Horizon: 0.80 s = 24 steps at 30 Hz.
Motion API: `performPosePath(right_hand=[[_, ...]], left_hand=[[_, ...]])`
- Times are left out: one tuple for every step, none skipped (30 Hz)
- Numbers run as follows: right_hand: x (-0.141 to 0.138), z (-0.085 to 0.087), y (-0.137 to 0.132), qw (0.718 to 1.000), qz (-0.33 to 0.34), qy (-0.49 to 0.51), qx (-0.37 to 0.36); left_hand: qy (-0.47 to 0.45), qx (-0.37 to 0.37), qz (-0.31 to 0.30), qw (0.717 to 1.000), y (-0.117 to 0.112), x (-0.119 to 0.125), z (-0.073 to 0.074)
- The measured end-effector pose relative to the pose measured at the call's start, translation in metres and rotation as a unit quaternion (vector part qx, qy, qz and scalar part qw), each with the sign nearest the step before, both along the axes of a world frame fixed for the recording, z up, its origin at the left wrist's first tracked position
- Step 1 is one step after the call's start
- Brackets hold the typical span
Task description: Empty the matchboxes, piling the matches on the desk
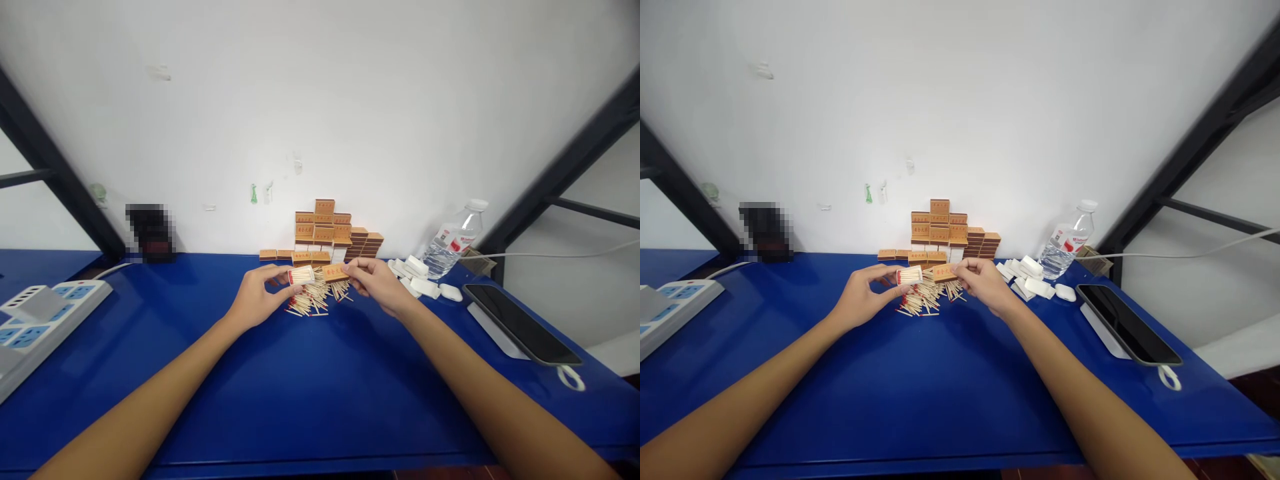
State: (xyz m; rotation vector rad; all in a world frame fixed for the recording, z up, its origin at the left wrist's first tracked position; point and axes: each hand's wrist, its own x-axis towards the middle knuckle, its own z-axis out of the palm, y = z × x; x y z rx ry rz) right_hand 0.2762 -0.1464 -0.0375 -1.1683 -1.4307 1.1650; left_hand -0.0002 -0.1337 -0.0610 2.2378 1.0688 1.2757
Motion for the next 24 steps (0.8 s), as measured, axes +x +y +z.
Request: performPosePath(right_hand=[[0.005,0.002,0.002,1.0,-0.01,-0.001,0.008],[0.011,0.004,0.005,1.0,-0.02,-0.005,0.016],[0.019,0.007,0.008,0.999,-0.035,-0.012,0.026],[0.027,0.01,0.011,0.997,-0.061,-0.027,0.042],[0.036,0.012,0.015,0.992,-0.096,-0.048,0.06],[0.047,0.014,0.018,0.984,-0.14,-0.072,0.081],[0.058,0.016,0.022,0.97,-0.191,-0.108,0.109],[0.069,0.017,0.025,0.953,-0.238,-0.134,0.13],[0.079,0.017,0.028,0.932,-0.283,-0.168,0.152],[0.09,0.017,0.03,0.904,-0.326,-0.219,0.172],[0.099,0.016,0.033,0.88,-0.355,-0.261,0.18],[0.107,0.015,0.034,0.858,-0.375,-0.301,0.183],[0.113,0.014,0.036,0.843,-0.386,-0.329,0.178],[0.119,0.013,0.037,0.841,-0.387,-0.341,0.165],[0.122,0.012,0.038,0.844,-0.383,-0.345,0.149],[0.125,0.011,0.038,0.848,-0.378,-0.347,0.133],[0.127,0.011,0.039,0.849,-0.376,-0.351,0.119],[0.128,0.011,0.039,0.845,-0.379,-0.361,0.112],[0.129,0.011,0.038,0.835,-0.387,-0.376,0.111],[0.129,0.012,0.037,0.82,-0.399,-0.393,0.116],[0.129,0.013,0.036,0.803,-0.415,-0.409,0.125],[0.13,0.014,0.035,0.788,-0.428,-0.422,0.134],[0.13,0.015,0.034,0.776,-0.44,-0.429,0.143],[0.129,0.016,0.032,0.766,-0.453,-0.43,0.153]], left_hand=[[-0.004,-0.003,0.005,1.0,0.0,0.0,0.001],[-0.008,-0.004,0.009,1.0,0.001,-0.001,0.001],[-0.011,-0.004,0.013,1.0,0.001,-0.001,0.002],[-0.013,-0.002,0.016,1.0,0.001,-0.001,0.002],[-0.012,0.001,0.016,1.0,0.0,0.0,0.002],[-0.01,0.004,0.015,1.0,0.0,0.0,0.002],[-0.009,0.008,0.014,1.0,0.0,0.0,0.002],[-0.009,0.013,0.013,1.0,0.0,0.0,0.001],[-0.008,0.017,0.012,1.0,0.0,0.001,0.0],[-0.008,0.021,0.013,1.0,0.0,0.001,0.0],[-0.008,0.026,0.014,1.0,0.0,0.001,-0.001],[-0.008,0.029,0.015,0.999,0.0,0.001,-0.001],[-0.006,0.032,0.015,0.999,0.0,0.001,-0.002],[-0.006,0.034,0.014,0.999,0.0,0.001,-0.002],[-0.006,0.036,0.013,0.999,0.0,0.001,-0.002],[-0.007,0.038,0.012,0.999,0.0,0.001,-0.002],[-0.009,0.04,0.013,0.999,0.0,0.001,-0.002],[-0.01,0.042,0.014,0.999,-0.001,0.002,-0.001],[-0.011,0.045,0.015,0.999,-0.001,0.002,-0.001],[-0.011,0.048,0.018,0.999,-0.002,0.002,0.0],[-0.01,0.051,0.021,0.998,-0.002,0.002,0.0],[-0.011,0.054,0.024,0.998,-0.002,0.002,0.001],[-0.011,0.057,0.028,0.998,-0.002,0.002,0.001],[-0.012,0.059,0.03,0.998,-0.003,0.001,0.001]])
